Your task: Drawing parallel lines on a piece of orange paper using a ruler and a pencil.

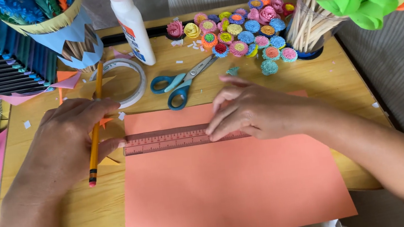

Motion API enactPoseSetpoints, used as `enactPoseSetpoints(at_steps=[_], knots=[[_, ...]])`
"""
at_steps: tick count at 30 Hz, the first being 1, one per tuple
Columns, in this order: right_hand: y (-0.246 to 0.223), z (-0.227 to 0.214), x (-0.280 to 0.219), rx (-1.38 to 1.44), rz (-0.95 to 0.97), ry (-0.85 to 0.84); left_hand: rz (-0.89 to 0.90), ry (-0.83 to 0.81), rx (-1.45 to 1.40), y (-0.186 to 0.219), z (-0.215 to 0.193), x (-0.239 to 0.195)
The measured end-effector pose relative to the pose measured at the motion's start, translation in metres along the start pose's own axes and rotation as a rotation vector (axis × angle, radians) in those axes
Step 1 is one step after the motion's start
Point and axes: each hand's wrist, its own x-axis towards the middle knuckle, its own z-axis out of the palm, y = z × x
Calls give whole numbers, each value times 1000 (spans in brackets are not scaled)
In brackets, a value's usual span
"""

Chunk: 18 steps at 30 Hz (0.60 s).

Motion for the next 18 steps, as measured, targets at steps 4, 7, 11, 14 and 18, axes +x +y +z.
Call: enactPoseSetpoints(at_steps=[4, 7, 11, 14, 18], knots=[[9, -4, -3, -72, 22, -26, -6, -7, 5, 2, -1, 1], [6, -12, -1, -62, 99, -81, -2, -6, 14, 2, -1, 1], [16, -10, -4, -38, 126, -103, 58, 54, -1, 12, -11, 4], [22, -9, -4, -9, 131, -118, 11, 142, -358, 49, -32, 8], [28, -9, -6, 45, 139, -149, -22, 158, -896, 86, -40, 20]])
